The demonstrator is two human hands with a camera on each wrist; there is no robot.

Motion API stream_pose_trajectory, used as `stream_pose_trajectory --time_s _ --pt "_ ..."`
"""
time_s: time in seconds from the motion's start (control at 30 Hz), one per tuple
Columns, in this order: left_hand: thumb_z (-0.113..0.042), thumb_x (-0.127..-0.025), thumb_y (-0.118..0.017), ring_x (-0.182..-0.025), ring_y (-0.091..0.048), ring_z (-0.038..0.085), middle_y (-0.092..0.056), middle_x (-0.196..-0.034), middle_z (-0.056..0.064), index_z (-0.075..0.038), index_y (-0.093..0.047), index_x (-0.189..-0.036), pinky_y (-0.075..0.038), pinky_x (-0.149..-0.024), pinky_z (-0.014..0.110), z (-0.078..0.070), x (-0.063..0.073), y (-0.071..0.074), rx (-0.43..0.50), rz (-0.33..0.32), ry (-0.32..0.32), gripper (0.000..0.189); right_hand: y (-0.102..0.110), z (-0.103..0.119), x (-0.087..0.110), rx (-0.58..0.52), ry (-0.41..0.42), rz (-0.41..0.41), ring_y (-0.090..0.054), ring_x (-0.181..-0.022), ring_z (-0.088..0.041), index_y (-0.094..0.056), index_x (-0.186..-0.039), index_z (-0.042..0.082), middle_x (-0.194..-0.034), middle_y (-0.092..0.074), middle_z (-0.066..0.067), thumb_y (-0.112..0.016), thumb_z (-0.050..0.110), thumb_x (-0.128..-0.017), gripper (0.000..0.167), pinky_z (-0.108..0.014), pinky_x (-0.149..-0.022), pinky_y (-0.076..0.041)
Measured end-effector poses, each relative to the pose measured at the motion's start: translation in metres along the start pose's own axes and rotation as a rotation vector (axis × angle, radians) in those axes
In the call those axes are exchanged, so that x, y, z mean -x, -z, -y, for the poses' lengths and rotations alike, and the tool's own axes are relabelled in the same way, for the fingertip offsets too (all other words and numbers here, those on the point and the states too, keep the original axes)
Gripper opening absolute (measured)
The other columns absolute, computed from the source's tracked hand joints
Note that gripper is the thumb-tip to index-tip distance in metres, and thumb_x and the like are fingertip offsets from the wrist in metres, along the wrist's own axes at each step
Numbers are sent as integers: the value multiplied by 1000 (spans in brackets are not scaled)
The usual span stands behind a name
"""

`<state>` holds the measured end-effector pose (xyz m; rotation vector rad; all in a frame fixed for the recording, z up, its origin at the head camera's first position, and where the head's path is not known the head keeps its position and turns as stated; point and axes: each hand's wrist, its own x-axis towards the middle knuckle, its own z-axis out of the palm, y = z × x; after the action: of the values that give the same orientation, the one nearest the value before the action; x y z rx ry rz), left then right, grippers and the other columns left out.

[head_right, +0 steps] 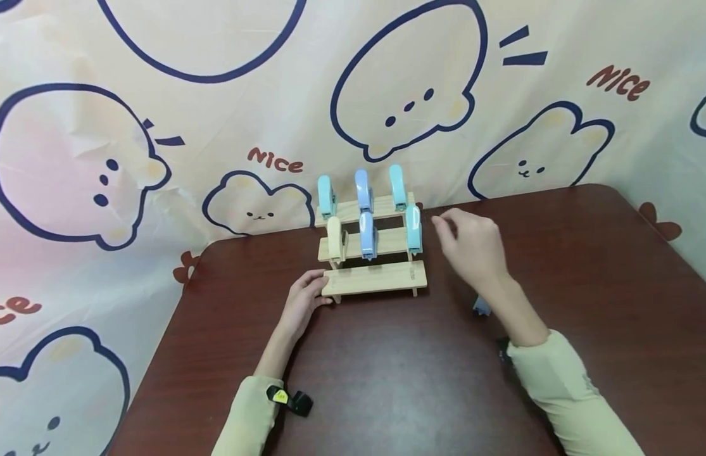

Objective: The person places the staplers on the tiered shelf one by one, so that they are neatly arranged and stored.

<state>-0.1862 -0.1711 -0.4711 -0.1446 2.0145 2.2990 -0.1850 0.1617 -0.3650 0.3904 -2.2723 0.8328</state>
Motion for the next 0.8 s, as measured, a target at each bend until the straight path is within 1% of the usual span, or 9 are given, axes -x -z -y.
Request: stream_pose_trajectory --time_s 0.07,0.13,0.17,0.27,0.37,0.47,0.6,0.7,0.8 --pt "-9 -102 -62 -84 -64 15 -63 -107 8 5 -61 -126 -60 -67 27 -1 0 0 -1 2 -1 28 10 -11 3 -14 -72 57 -46 -46 -15 -75 -97 -4 -69 -69 -13 -70 14 -101 19 -29 -44 -36" --pt "-9 -102 -62 -84 -65 15 -64 -107 8 5 -61 -127 -60 -67 27 -1 0 -1 -2 3 0 28 19 -21 5 -34 -141 123 -52 -48 -15 -75 -98 -2 -73 -72 -14 -69 18 -102 21 -26 -43 -35" --pt "-9 -102 -62 -84 -65 15 -65 -107 9 5 -61 -127 -60 -66 27 -2 0 -1 -3 3 0 28 23 -27 6 -49 -171 161 -58 -52 -16 -75 -100 -1 -77 -73 -15 -68 20 -102 22 -24 -43 -36" --pt "-9 -102 -62 -83 -65 15 -65 -107 9 5 -60 -127 -60 -66 27 -2 1 0 0 5 0 29 34 -42 8 -77 -238 272 -70 -69 -27 -75 -104 0 -85 -76 -18 -66 23 -104 25 -20 -49 -44" --pt "-10 -102 -62 -82 -65 15 -65 -107 9 6 -60 -127 -60 -66 27 -2 1 0 4 7 0 29 44 -56 9 -76 -273 363 -73 -78 -34 -74 -108 -1 -89 -75 -19 -65 26 -105 28 -17 -56 -50" --pt "-10 -102 -62 -83 -65 15 -65 -108 9 6 -60 -127 -60 -66 27 -1 0 1 2 7 -2 30 52 -67 7 -64 -311 465 -72 -80 -33 -72 -113 -1 -91 -74 -17 -63 30 -106 34 -20 -61 -53" --pt "-10 -102 -62 -83 -65 16 -64 -108 9 5 -60 -128 -60 -67 27 -2 1 1 3 6 -3 30 57 -79 5 -53 -352 642 -68 -80 -28 -69 -117 -4 -88 -73 -11 -62 36 -106 42 -29 -64 -54" --pt "-10 -102 -62 -83 -65 15 -64 -107 9 6 -59 -128 -60 -67 27 -2 1 0 -1 6 -2 31 58 -87 5 -46 -370 755 -66 -77 -24 -66 -120 -7 -84 -71 -6 -64 33 -105 43 -32 -65 -55" --pt "-10 -103 -62 -83 -65 14 -64 -107 8 7 -59 -128 -60 -67 26 -1 0 0 -2 5 3 31 56 -91 6 -61 -390 849 -65 -76 -22 -63 -122 -11 -84 -68 -5 -67 30 -103 45 -34 -67 -60"
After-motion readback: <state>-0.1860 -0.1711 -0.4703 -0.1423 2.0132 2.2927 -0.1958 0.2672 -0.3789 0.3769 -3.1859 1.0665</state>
